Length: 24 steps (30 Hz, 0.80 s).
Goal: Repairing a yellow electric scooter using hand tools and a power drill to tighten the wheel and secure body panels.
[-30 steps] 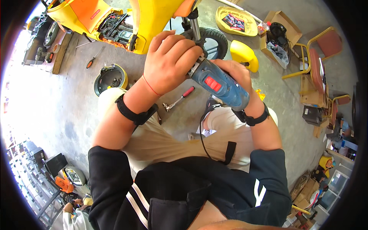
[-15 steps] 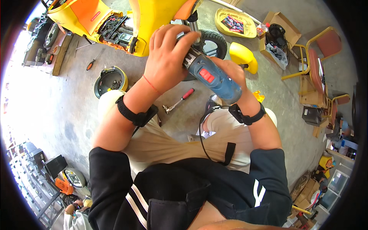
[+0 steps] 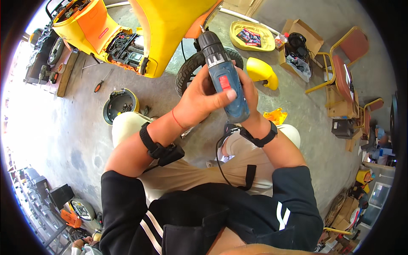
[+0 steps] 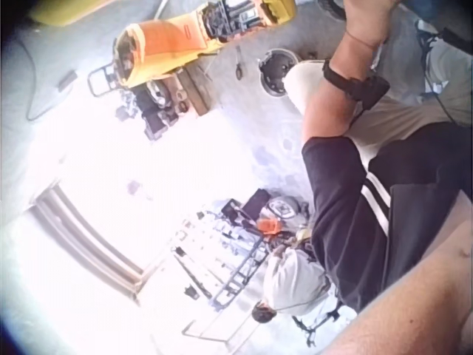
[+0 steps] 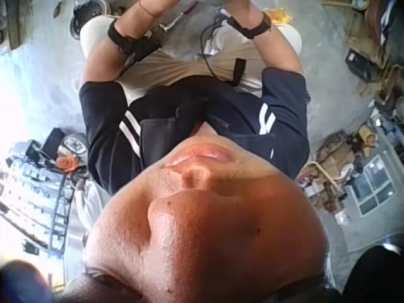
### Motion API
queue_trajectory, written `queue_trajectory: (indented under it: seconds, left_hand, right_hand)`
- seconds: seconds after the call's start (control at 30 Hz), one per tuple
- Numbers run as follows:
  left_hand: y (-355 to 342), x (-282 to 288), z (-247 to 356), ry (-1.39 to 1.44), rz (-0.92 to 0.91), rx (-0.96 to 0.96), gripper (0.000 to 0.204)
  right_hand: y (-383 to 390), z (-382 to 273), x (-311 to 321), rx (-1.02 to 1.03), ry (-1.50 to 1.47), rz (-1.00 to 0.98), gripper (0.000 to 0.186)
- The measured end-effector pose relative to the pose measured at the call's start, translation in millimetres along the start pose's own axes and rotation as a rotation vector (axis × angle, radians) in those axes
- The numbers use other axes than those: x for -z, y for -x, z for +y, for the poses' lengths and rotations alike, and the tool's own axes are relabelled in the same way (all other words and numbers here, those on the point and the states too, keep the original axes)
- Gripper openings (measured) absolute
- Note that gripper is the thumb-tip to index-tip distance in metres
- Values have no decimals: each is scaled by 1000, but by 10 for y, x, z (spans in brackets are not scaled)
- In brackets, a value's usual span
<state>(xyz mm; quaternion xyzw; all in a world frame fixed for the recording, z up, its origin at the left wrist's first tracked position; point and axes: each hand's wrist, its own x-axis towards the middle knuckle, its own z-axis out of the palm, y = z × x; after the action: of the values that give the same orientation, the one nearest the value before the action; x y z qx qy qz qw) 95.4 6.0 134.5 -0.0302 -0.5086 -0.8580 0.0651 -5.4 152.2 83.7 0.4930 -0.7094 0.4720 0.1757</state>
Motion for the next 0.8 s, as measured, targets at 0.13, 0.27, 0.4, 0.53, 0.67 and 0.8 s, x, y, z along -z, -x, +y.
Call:
queue_trajectory:
  seconds: [0.13, 0.27, 0.4, 0.53, 0.67, 0.8]
  left_hand:
    - [-34, 23, 34, 78, 19, 32, 80]
    - [-27, 35, 15, 33, 51, 18, 76]
    - [-9, 83, 20, -6, 84, 7, 75]
    - [-43, 118, 54, -74, -28, -26, 77]
    - [-100, 198, 113, -138, -27, -249, 77]
    - [-189, 480, 195, -408, 235, -371, 49]
  right_hand:
    - [27, -18, -60, -29, -37, 31, 61]
    - [40, -26, -47, -5, -9, 24, 63]
    - [40, -28, -63, 13, 1, -5, 59]
    - [-108, -16, -49, 38, -37, 56, 59]
    - [-544, 94, 302, 77, -18, -65, 53]
    - [-986, 188, 626, -436, -702, -84, 26]
